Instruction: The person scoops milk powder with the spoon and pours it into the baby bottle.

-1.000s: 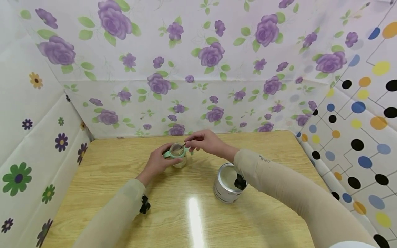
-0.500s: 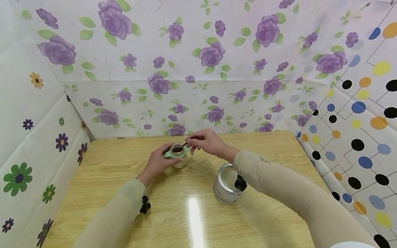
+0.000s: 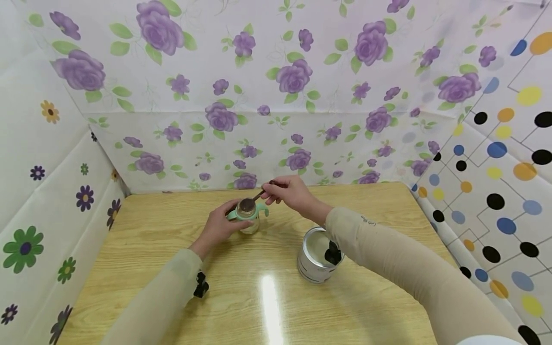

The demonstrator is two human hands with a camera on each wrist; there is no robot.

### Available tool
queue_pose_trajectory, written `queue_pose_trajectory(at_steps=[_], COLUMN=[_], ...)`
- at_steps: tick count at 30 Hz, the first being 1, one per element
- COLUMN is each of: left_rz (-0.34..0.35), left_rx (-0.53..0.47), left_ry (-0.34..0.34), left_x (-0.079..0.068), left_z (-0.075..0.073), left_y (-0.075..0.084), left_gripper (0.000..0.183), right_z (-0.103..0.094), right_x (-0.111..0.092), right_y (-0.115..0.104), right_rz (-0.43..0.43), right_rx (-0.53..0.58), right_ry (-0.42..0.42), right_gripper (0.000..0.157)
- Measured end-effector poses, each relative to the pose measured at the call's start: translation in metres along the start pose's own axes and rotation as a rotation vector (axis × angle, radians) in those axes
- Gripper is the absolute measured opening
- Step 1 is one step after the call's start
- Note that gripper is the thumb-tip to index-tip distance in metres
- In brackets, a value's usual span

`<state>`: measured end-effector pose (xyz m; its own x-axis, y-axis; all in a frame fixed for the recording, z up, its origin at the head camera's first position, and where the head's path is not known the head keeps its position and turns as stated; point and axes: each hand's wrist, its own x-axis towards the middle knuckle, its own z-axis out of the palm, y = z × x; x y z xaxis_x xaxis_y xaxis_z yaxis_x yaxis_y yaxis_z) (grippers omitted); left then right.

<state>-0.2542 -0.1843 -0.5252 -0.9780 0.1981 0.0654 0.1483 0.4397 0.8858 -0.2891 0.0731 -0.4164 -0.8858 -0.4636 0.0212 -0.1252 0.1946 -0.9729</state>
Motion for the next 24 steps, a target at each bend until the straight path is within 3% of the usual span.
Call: queue_pose_trajectory(at_steps=[6,13,24], left_rz=[-0.006,-0.007,-0.021], left_rx=[0.011,0.015,0.013], left_ry=[0.003,-0.002,-0.017], left_x=[-0.001,0.001,0.000], left_z=[-0.001,0.000,-0.002], left_y=[0.001,0.001,-0.001], left_gripper=[0.076,0.077,0.079], right_z=[-0.004,-0.027,-0.073], right_x=[-0.001,-0.009,-0.053], right_y=[0.002,-0.002,-0.009], right_rz=[0.050,0.109,0.102], right_rx=[0.151,0.345,0.429], right_ry=[0.047,0.105,0.137], right_gripper=[0.035,0.032,0.023])
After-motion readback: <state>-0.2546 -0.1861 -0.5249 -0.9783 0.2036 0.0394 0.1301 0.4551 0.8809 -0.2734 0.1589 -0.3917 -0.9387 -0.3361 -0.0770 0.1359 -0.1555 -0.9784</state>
